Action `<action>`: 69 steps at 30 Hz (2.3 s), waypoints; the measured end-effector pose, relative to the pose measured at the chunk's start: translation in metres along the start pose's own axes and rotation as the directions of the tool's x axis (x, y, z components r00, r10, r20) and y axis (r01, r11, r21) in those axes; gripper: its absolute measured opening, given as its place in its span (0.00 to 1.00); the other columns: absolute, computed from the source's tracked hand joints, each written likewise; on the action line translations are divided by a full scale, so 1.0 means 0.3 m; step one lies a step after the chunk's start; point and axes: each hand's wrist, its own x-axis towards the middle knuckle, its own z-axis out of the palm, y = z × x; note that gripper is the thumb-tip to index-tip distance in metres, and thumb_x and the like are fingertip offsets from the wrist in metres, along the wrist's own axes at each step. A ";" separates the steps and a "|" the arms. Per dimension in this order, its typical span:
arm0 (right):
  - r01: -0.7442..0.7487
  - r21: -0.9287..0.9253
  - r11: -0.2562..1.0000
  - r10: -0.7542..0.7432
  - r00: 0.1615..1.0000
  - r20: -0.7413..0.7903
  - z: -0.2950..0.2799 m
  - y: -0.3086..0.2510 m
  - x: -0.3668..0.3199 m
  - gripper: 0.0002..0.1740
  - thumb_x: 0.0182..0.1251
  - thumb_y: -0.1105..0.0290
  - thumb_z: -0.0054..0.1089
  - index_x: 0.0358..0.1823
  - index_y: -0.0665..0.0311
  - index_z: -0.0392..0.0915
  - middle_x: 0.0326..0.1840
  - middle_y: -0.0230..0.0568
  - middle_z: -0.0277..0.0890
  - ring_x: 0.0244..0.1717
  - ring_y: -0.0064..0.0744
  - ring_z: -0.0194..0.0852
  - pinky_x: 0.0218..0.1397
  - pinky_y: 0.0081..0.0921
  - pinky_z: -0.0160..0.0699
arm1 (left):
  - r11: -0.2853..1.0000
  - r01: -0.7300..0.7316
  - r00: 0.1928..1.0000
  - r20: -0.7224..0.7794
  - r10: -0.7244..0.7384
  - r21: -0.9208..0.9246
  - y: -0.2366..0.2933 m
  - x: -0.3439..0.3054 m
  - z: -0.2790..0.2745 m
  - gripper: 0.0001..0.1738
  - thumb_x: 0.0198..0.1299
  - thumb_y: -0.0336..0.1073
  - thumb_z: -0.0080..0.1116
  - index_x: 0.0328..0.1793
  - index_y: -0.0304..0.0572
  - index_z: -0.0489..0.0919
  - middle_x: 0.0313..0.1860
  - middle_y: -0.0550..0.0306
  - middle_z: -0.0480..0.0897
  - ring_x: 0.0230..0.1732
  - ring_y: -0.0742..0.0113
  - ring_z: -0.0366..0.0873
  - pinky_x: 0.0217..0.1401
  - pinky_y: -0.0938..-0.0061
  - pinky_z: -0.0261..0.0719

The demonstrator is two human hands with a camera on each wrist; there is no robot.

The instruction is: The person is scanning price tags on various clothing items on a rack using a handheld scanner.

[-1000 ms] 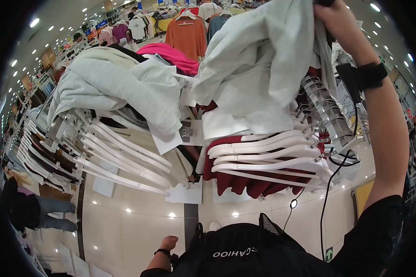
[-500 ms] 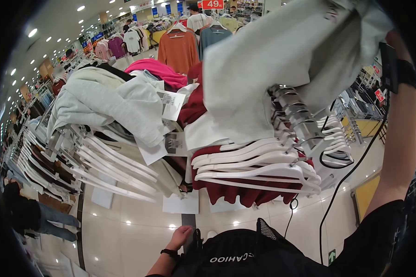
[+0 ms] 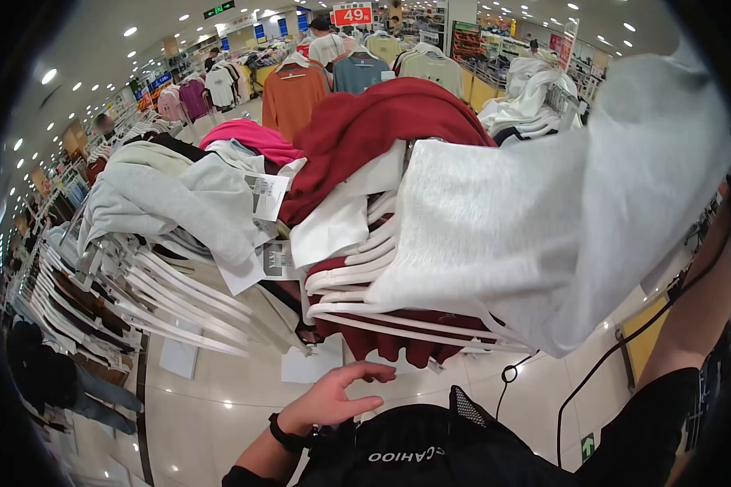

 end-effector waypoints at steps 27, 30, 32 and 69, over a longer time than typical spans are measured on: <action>-0.344 0.092 0.934 0.350 0.839 -0.417 -0.481 0.077 -0.667 0.23 0.69 0.64 0.62 0.61 0.69 0.74 0.57 0.42 0.79 0.54 0.37 0.78 0.62 0.36 0.78 | 0.627 0.097 0.886 0.220 -0.409 0.773 0.252 0.484 0.328 0.48 0.40 0.62 0.80 0.62 0.41 0.73 0.47 0.43 0.84 0.47 0.47 0.84 0.52 0.62 0.80; -0.387 0.141 0.911 0.409 0.811 -0.418 -0.470 0.117 -0.719 0.23 0.69 0.64 0.63 0.60 0.69 0.74 0.57 0.41 0.79 0.53 0.36 0.78 0.61 0.36 0.78 | 0.758 -0.094 0.992 0.124 0.017 0.645 0.202 0.470 0.365 0.46 0.40 0.67 0.76 0.55 0.37 0.77 0.40 0.48 0.81 0.43 0.48 0.81 0.48 0.60 0.79; -0.414 0.176 0.893 0.449 0.793 -0.411 -0.456 0.141 -0.747 0.23 0.69 0.64 0.64 0.60 0.69 0.74 0.56 0.40 0.79 0.53 0.35 0.79 0.61 0.35 0.78 | 0.776 -0.299 0.943 0.048 0.329 0.555 0.163 0.473 0.397 0.31 0.49 0.56 0.74 0.49 0.37 0.81 0.42 0.53 0.80 0.48 0.51 0.79 0.51 0.63 0.77; -0.599 -0.140 0.789 0.602 0.704 0.377 -0.086 0.137 -1.216 0.36 0.47 0.67 0.86 0.58 0.66 0.77 0.47 0.36 0.83 0.46 0.27 0.82 0.52 0.27 0.80 | 0.969 0.014 0.986 -0.155 -0.054 -0.245 0.222 0.360 0.348 0.10 0.62 0.24 0.60 0.41 0.40 0.69 0.29 0.66 0.77 0.32 0.85 0.69 0.33 0.84 0.69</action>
